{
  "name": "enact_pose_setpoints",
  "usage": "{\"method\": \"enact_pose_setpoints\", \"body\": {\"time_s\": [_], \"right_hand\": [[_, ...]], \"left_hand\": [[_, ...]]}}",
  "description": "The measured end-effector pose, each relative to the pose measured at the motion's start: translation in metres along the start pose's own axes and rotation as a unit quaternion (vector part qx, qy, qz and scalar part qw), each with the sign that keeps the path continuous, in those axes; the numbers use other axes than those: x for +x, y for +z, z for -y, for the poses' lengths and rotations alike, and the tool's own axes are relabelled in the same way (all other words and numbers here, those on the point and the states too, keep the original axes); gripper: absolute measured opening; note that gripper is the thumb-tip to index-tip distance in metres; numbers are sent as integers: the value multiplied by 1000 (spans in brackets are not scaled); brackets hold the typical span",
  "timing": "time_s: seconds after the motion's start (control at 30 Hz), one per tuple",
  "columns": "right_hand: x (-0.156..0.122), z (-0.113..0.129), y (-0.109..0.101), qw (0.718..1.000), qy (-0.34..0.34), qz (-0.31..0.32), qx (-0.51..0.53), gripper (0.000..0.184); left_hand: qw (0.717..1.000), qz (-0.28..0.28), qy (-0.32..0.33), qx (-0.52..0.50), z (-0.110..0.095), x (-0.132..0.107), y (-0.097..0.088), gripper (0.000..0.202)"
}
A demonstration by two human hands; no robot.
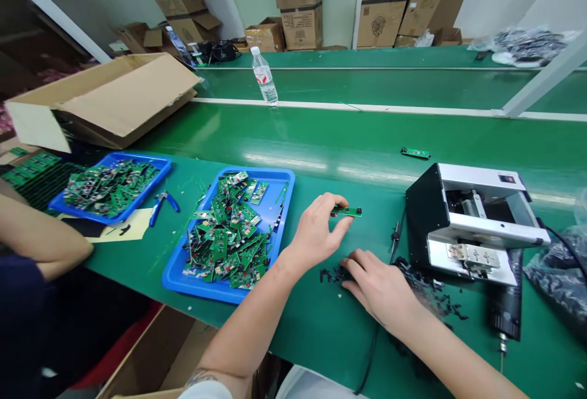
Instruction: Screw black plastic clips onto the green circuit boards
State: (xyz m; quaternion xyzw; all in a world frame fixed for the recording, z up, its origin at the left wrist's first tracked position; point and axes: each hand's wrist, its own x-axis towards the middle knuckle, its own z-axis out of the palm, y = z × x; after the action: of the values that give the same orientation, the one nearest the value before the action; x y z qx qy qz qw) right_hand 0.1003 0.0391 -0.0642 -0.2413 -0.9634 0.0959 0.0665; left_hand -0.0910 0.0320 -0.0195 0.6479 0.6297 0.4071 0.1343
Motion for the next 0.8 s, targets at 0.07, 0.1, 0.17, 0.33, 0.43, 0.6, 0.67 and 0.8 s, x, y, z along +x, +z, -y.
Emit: {"method": "enact_pose_setpoints", "body": {"time_s": [0.07,0.1,0.17,0.33,0.43,0.6,0.67,0.8], "right_hand": [[5,5,5,1000,15,5,-16,21],[7,7,8,999,24,8,-21,20],[8,10,14,999,37,14,-26,14],[8,13,19,998,55,34,5,24],[2,4,8,996,58,38,60,26],[-29,-21,-26,959,87,29,267,19],[-47,-33,-38,875,159,11,457,17],[-74,-59,-54,697,210,-73,681,16]], "left_hand": [[1000,8,-2,-2,0,-1,1,16],[1000,11,-2,-2,1,-1,2,15],[1000,17,-1,1,1,-2,3,15],[999,43,0,-1,2,-4,9,13],[998,57,-2,-17,2,-6,12,9],[995,72,-7,-71,-2,-10,16,7],[987,106,-41,-111,-9,-11,18,8],[948,205,-120,-212,-29,-7,22,16]]}}
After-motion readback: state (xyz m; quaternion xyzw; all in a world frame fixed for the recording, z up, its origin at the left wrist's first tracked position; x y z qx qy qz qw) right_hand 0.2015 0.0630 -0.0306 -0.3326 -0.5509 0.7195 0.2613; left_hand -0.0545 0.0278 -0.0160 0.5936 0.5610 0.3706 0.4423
